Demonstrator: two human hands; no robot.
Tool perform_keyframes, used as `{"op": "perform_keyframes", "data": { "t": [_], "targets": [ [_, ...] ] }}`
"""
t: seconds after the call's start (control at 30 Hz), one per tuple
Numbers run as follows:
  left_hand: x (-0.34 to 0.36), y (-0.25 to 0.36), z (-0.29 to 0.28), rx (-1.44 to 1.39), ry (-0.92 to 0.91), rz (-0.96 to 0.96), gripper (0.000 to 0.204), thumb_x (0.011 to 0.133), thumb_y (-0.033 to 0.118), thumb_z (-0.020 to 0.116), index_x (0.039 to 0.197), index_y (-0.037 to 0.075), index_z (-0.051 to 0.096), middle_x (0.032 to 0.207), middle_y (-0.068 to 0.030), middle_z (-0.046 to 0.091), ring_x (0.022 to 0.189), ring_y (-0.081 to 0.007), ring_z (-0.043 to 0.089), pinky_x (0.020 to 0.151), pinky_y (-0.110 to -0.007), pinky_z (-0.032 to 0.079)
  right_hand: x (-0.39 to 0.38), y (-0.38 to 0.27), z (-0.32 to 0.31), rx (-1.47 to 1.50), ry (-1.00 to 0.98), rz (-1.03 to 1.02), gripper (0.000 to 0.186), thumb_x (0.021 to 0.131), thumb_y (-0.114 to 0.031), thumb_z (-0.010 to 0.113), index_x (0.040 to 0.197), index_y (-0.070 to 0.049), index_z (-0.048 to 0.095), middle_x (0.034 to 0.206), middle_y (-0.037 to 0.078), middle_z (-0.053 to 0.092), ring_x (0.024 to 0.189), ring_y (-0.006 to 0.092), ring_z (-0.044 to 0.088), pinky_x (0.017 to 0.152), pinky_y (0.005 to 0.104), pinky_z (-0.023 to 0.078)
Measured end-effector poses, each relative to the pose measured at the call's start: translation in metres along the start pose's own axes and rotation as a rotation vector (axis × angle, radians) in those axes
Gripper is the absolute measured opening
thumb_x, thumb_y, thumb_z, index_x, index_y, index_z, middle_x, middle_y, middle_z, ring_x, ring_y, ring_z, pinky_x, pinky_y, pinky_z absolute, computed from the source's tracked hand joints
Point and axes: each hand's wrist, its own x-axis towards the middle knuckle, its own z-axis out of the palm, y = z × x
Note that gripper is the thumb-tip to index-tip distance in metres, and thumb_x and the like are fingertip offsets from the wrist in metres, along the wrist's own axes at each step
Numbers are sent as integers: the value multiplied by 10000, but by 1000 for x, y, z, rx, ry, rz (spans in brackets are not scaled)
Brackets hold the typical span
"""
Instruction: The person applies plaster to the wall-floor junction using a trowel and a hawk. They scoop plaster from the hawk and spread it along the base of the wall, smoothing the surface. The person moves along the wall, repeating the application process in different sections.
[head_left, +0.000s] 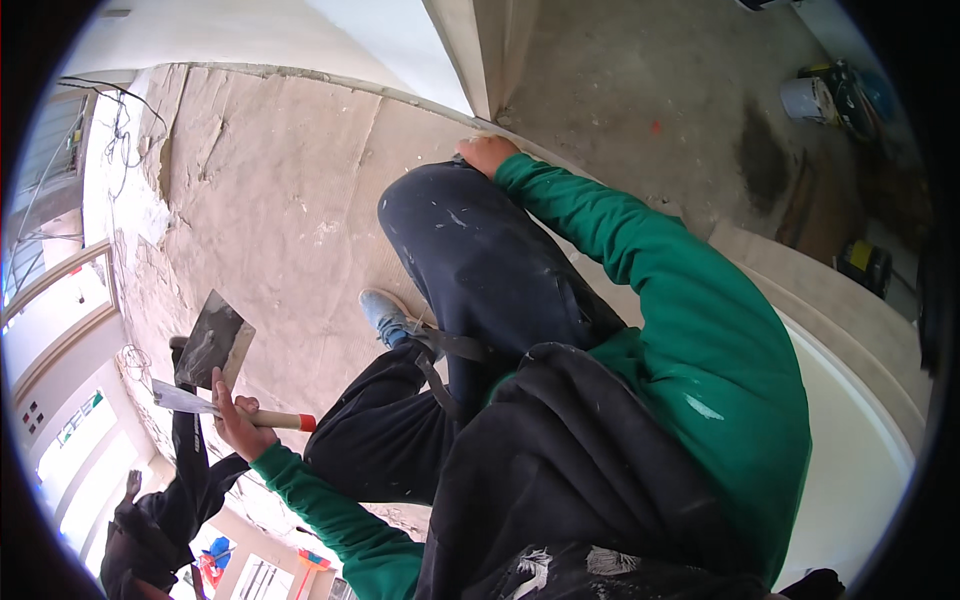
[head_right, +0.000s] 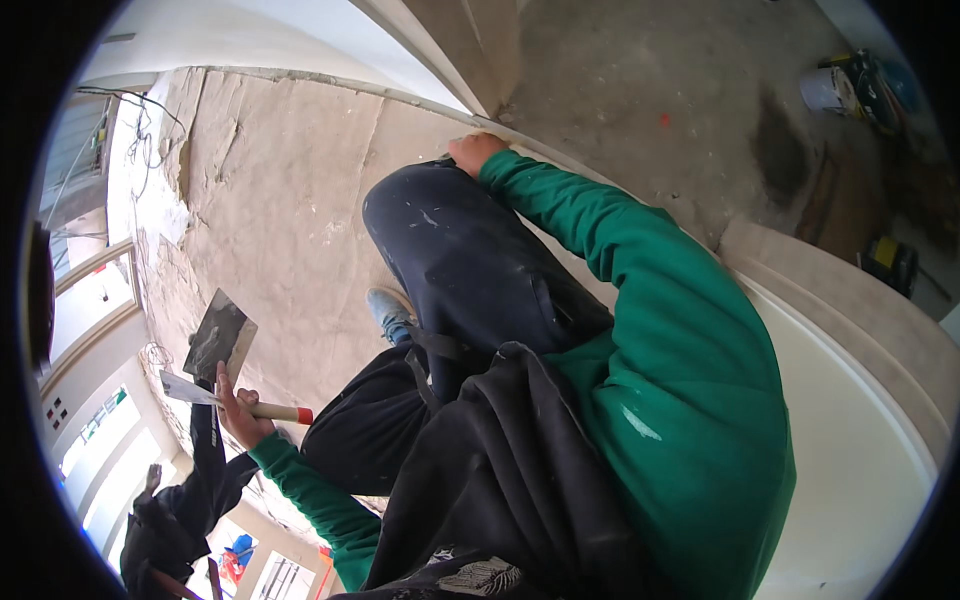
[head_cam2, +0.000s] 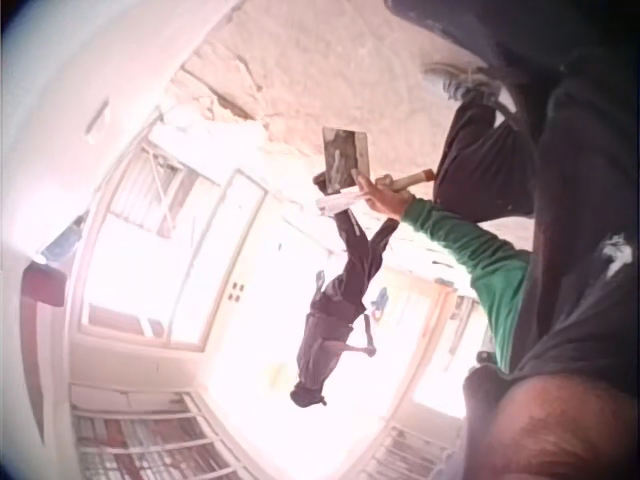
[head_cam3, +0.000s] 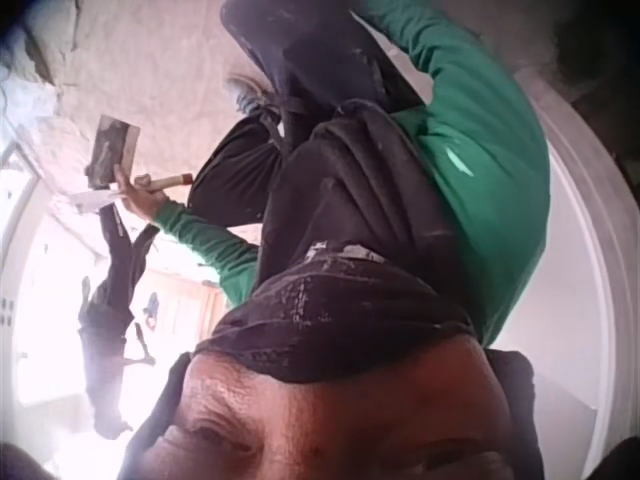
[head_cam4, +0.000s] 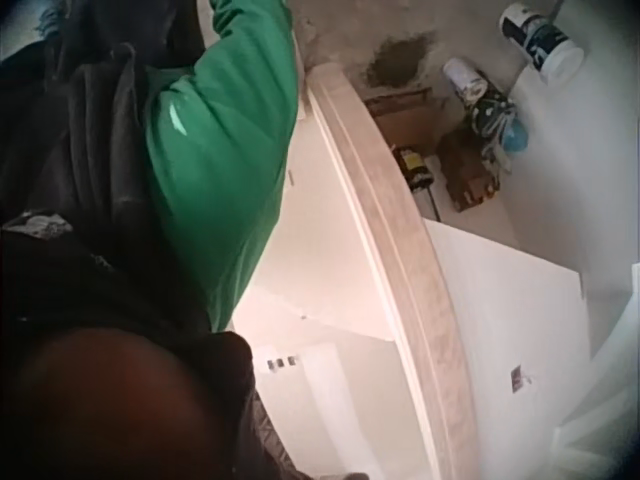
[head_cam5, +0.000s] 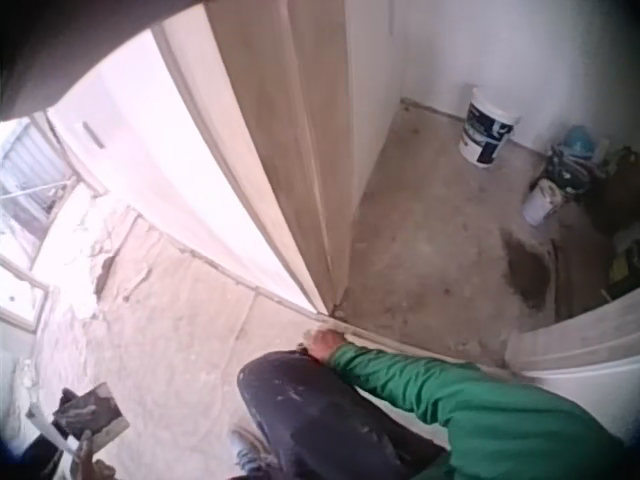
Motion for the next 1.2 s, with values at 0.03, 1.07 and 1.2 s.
{"op": "perform_keyframes", "data": {
  "t": [0.03, 1.07, 1.2],
  "targets": [
    [-1, -1, -4, -5, -1, -1, 479, 890, 231, 641, 1242, -79, 543, 1244, -79, 607, 528, -58, 415, 535, -181, 395, -4, 3, 3, 2, 48, -42, 292, 800, -301, 582, 935, -53, 657, 942, 218, 674, 908, 378, 660, 784, 480, 524],
    [9, 0, -2, 37, -51, -81, 487, 898, 254, 637, 1277, -39, 545, 1097, -30, 638, 522, -54, 414, 527, -188, 382, -109, 57, -60, 173, 93, 337, 215, 833, -265, 641, 994, -125, 619, 943, 144, 665, 878, 369, 622, 765, 435, 492],
    [-1, 11, -1, 31, -17, -27, 456, 904, 241, 633, 1263, -31, 562, 788, -19, 628, 501, -50, 407, 524, -186, 377, -68, -7, -76, 421, 127, -179, 229, 842, -267, 622, 1024, -128, 611, 907, 148, 658, 862, 371, 623, 770, 432, 486]
  ]
}}
